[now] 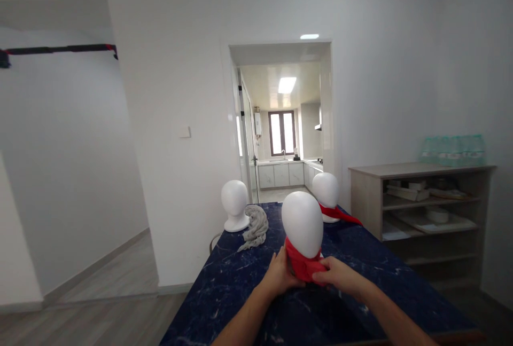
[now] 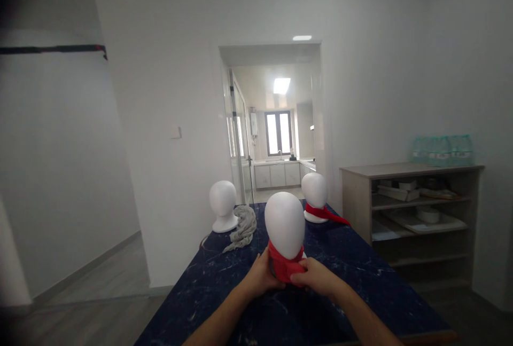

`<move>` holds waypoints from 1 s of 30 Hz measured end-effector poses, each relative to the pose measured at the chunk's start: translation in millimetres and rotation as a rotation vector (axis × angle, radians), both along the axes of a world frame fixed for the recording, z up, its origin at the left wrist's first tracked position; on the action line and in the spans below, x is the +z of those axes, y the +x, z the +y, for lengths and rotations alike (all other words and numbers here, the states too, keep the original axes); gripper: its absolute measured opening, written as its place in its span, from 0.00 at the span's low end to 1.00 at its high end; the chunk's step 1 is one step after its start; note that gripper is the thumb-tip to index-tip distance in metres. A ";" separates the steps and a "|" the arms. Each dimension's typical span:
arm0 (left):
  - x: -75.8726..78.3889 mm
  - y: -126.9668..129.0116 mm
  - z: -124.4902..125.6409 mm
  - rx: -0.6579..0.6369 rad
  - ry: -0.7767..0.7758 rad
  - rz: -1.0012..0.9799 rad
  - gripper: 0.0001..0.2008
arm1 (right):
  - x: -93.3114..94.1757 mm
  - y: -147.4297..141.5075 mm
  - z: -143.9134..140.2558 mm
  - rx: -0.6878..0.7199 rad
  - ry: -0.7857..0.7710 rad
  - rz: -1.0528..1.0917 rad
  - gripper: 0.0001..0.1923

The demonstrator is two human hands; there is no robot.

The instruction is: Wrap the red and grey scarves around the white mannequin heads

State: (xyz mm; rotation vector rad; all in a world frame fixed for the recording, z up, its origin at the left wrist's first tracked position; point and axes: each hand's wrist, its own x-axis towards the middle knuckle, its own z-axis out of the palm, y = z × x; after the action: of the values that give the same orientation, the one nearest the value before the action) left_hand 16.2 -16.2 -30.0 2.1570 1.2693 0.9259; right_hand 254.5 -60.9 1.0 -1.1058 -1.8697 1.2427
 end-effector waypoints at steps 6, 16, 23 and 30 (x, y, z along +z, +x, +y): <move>-6.8 1.5 5.9 -0.017 0.025 -0.066 0.70 | 9.2 34.4 -6.6 0.088 -0.058 -0.088 0.18; -6.5 0.5 6.7 0.007 -0.001 -0.058 0.72 | 67.9 78.0 -8.0 0.052 0.112 -0.150 0.19; -7.2 -0.2 5.7 0.003 -0.010 -0.068 0.71 | 12.1 65.1 -16.8 -0.090 0.126 0.251 0.23; -7.3 1.2 7.2 0.021 0.002 -0.018 0.73 | -4.7 100.5 -8.9 -0.122 -0.095 -0.126 0.31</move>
State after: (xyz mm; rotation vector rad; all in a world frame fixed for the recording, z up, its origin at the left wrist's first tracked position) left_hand 17.4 -9.0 -37.3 2.1357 1.2847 0.9531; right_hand 354.9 -69.8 -3.8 -1.3565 -1.8200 1.2276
